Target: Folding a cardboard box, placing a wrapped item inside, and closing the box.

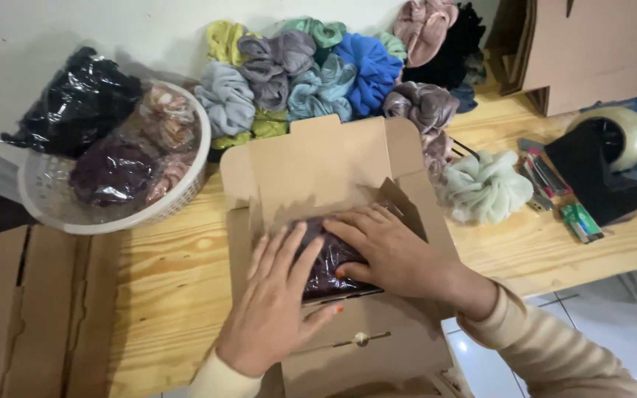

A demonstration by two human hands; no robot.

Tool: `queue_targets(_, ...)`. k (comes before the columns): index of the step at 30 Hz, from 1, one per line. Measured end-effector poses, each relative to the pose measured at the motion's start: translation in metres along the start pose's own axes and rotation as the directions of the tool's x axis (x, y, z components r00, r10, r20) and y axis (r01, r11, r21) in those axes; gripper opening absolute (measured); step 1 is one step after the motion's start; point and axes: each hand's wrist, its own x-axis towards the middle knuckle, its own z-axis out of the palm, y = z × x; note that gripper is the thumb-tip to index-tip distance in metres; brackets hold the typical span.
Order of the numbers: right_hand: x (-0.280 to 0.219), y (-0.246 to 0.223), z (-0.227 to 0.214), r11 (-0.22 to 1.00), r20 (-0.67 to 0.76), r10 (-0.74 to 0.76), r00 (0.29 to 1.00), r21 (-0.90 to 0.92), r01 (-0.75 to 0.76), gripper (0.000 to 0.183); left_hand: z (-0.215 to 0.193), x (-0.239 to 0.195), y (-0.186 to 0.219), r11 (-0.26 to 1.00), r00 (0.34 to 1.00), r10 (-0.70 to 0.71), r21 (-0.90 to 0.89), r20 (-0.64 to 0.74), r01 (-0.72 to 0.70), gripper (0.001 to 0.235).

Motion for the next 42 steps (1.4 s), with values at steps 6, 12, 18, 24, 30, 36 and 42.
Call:
queue_targets(6,-0.009,0.003,-0.008,0.983,-0.096,-0.021,0.995,0.178,0.038,0.094,0.013,0.032,-0.003,0.966,0.968,-0.015,-0.245,0.249,0.078,0.120)
queue_targets(12,-0.029,0.031,-0.027,0.918,-0.323,0.227,0.919,0.385,-0.091,0.058,0.020,0.026,-0.006,0.987,0.954,-0.039,-0.136,0.298,0.082,0.103)
queue_targets(18,-0.033,0.061,-0.005,0.795,-0.093,0.564,0.820,0.329,-0.510,0.057,0.023,0.027,-0.005,0.987,0.960,-0.027,-0.142,0.278,0.069,0.092)
queue_targets(24,-0.030,0.040,-0.013,0.910,-0.098,0.265,0.959,0.355,-0.215,0.083,0.029,0.027,-0.005,0.986,0.974,0.008,-0.167,0.224,0.030,0.090)
queue_targets(30,-0.026,0.017,-0.019,0.986,-0.108,0.137,0.985,0.115,-0.124,0.076,0.025,0.030,-0.004,0.994,0.967,-0.008,-0.104,0.255,0.036,0.092)
queue_targets(36,-0.027,0.017,-0.011,0.984,-0.086,0.148,0.985,0.117,-0.137,0.070,0.004,0.028,-0.001,0.991,0.991,0.017,-0.132,0.129,0.000,0.094)
queue_targets(42,-0.030,0.025,-0.003,0.980,-0.118,0.198,0.973,0.038,-0.195,0.068,0.011,0.001,-0.029,0.927,0.881,-0.374,-0.141,-0.289,0.347,0.088)
